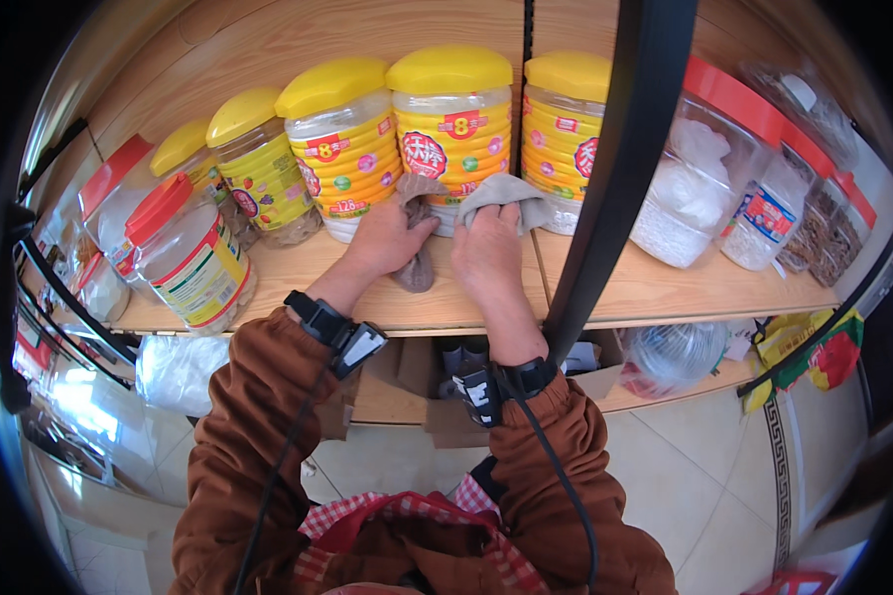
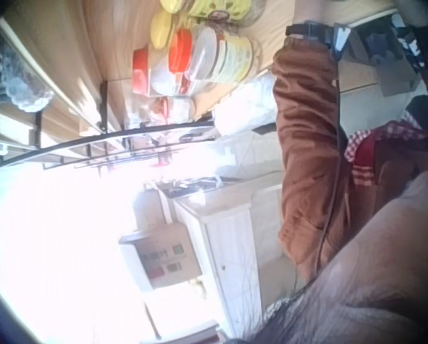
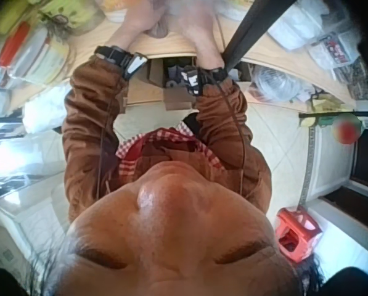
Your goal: The person wipes the exterior of several plastic containers on a shelf using a cloth. They handle each container one at a time, rotating them to clean the sides and lids, then place them back on the shelf. The person also wipes the shelf surface between containers.
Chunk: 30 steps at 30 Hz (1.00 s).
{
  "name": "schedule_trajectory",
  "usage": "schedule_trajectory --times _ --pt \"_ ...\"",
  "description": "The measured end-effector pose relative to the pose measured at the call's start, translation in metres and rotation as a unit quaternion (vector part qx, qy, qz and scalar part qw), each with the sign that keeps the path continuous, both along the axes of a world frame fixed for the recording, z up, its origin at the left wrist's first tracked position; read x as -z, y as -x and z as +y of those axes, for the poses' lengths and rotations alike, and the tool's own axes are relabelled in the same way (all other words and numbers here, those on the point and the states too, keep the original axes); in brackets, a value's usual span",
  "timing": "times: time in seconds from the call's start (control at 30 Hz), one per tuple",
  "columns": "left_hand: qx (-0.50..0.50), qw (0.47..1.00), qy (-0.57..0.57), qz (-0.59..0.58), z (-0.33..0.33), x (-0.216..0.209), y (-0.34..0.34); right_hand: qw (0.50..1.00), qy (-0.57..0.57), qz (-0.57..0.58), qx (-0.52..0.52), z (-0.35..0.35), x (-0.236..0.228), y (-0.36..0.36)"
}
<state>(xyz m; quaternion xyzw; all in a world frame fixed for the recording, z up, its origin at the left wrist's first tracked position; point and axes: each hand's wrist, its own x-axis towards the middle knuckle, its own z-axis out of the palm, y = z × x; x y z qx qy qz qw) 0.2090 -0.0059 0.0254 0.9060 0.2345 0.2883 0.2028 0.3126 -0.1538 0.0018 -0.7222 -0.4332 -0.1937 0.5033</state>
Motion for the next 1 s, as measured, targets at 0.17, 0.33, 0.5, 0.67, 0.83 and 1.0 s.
schedule_trajectory --times 0.17,0.33,0.5,0.67,0.83,1.0 --pt "0.149 0.98 0.125 -0.03 -0.006 0.006 0.022 1.0 -0.021 0.018 -0.001 -0.002 -0.002 0.001" --pt "0.249 0.937 0.236 -0.059 -0.038 0.006 0.052 0.98 -0.083 0.005 -0.181 -0.021 -0.007 0.021" --pt "0.207 0.94 0.261 -0.078 -0.05 -0.022 0.077 0.952 -0.111 0.043 -0.282 -0.075 -0.026 0.05" --pt "0.202 0.941 0.228 -0.146 -0.079 -0.055 0.052 0.934 -0.189 -0.045 -0.301 -0.152 -0.046 0.048" --pt "0.266 0.914 0.221 -0.214 -0.094 -0.1 -0.002 0.856 -0.414 0.145 -0.273 -0.195 -0.049 0.015" --pt "0.336 0.872 0.22 -0.281 -0.087 -0.147 -0.073 0.85 -0.468 0.177 -0.167 -0.178 -0.046 -0.062"
